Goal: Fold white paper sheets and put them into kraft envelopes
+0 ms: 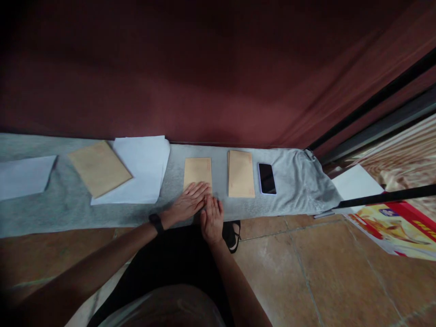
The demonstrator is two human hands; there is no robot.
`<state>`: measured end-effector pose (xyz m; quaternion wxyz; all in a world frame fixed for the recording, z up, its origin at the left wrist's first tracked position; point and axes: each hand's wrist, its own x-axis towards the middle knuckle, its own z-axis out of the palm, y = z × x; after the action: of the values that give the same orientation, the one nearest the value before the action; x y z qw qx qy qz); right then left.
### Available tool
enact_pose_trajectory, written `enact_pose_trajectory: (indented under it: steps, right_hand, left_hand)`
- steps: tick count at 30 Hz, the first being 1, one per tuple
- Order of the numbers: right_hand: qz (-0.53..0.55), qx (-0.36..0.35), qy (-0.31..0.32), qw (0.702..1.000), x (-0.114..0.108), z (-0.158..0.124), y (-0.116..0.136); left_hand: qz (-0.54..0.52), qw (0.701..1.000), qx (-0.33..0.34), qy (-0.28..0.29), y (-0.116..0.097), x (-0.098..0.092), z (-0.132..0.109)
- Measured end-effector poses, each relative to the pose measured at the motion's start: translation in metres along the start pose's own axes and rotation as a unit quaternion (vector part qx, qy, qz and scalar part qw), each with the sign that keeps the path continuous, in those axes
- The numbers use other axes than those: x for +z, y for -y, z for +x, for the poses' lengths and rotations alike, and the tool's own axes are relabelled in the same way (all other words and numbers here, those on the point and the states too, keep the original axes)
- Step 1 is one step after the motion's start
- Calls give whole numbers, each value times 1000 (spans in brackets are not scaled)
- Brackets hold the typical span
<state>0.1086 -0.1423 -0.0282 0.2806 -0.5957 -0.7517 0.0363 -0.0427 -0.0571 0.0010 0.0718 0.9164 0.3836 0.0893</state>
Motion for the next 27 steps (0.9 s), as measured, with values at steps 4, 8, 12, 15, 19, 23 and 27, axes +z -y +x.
enact_pose_trajectory:
  steps: [4,8,12,15,19,23,27]
  right_hand:
    - [16,4,0,1000,0,-1,-1]
    - [21,15,17,1000,-2,-1,0]
    - [41,45,42,997,-6,3,3]
    - [61,62,67,994,-9,16,3]
    - [84,41,110,989,-6,44,3]
    - [47,11,148,988,1,65,3]
    - [15,14,153,988,4,72,2]
  left_hand:
    - [24,999,27,9,-10,0,-18]
    - [20,999,43,16,-15,-1,-32]
    - [15,997,75,24,-13,-4,-39]
    - [15,996,87,20,-12,-4,-40]
    - [18,996,91,14,-11,1,-40]
    - [35,996,85,9,-11,6,-41]
    - [43,995,87,6,-11,6,-42]
